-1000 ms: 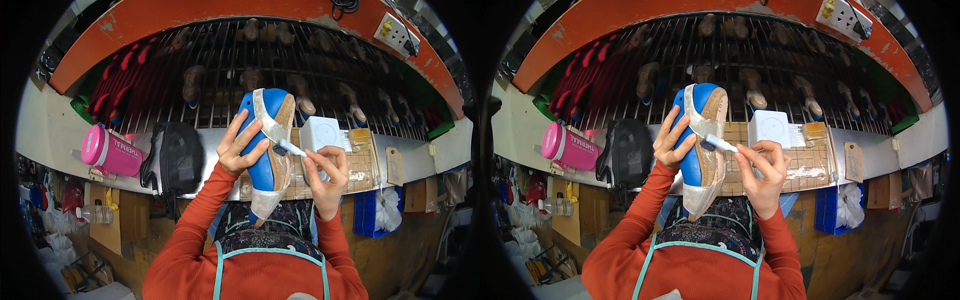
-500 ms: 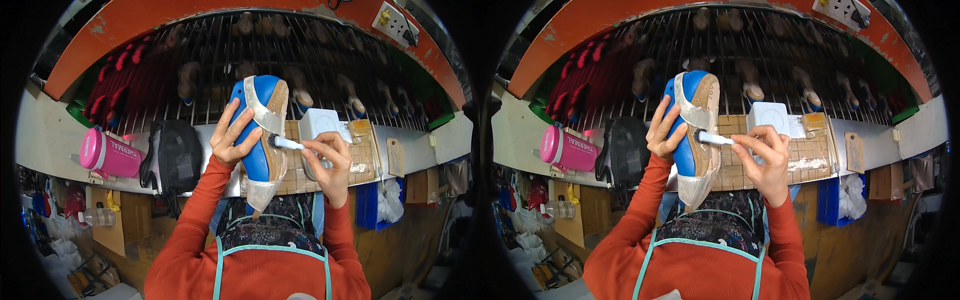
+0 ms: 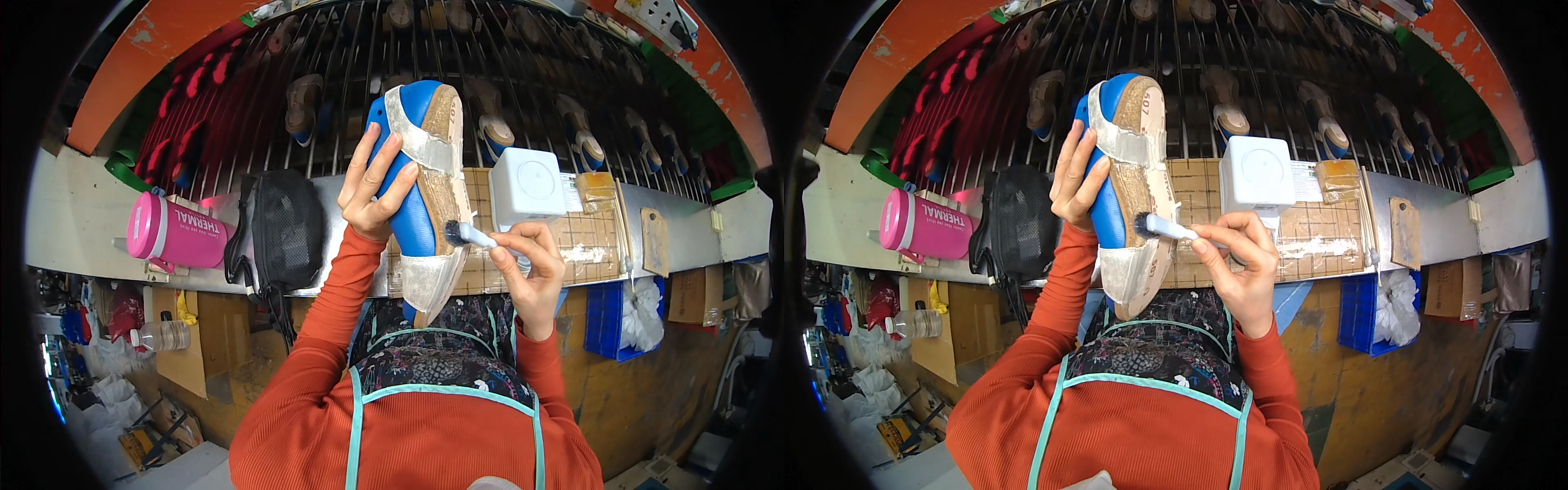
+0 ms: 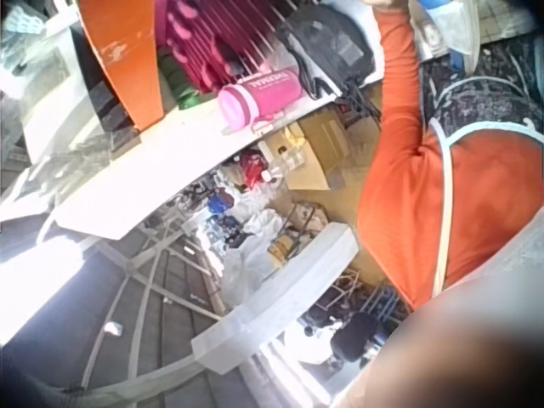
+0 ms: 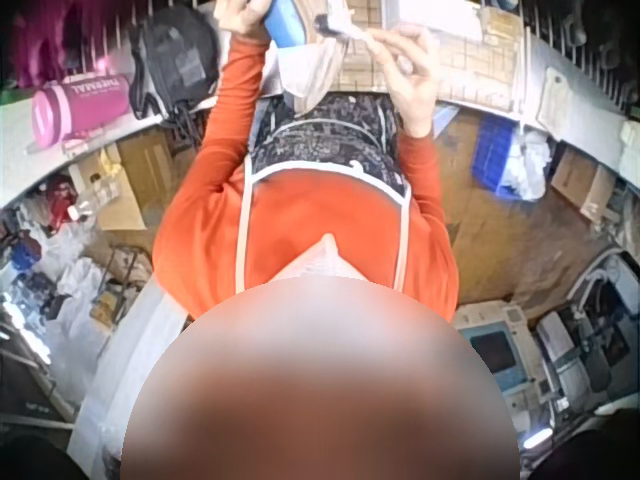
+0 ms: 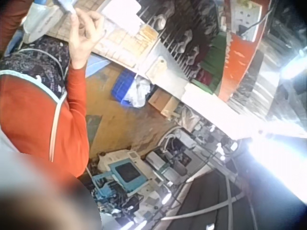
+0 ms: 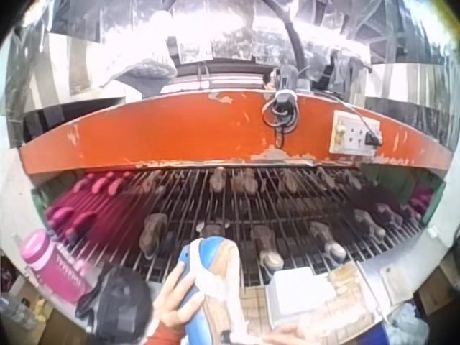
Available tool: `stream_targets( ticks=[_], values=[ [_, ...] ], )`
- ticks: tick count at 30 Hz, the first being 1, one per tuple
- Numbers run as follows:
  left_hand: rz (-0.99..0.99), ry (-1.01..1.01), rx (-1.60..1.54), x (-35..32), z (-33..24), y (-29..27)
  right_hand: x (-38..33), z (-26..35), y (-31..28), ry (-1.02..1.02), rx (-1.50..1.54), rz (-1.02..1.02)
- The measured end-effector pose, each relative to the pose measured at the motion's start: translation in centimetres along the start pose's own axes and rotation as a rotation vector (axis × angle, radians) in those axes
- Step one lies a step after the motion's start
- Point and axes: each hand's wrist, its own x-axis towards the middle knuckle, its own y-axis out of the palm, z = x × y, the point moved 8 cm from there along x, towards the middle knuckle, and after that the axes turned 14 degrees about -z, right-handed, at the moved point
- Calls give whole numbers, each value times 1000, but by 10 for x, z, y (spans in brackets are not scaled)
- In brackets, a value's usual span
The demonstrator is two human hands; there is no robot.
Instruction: The person retrieves a shoe from a rack and applies a white adhesive to the sole using a small brush. They repeatedly dip the brush into a container and spread the adhesive across the sole, then place the shoe back on the rack. The process is repeated for multiple shoes.
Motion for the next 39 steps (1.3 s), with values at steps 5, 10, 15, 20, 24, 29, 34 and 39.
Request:
stream_targets(
  ticks=[5,10,15,20,24,29,34,39],
  values=[
    [-34,-11,1,-2,-1,5,-14,5,-9,-43,-25,-69],
    [-99,-61,3,-6,-3,12,-8,2,-11,-3,33,-167],
    [-117,-124,90,-12,1,16,3,-16,-9,141,-5,-199],
    [-116,-145,186,-20,13,13,-23,-15,-7,362,140,-103],
    [-97,-186,209,-26,22,10,-24,-12,4,296,100,-104],
    [-102,-192,204,-27,27,8,-4,-9,17,154,4,-128],
    [-108,-199,214,-24,32,5,9,6,18,-51,-155,-188],
    [-79,-279,233,-27,41,7,-1,5,22,-39,-79,-128]
  ],
)
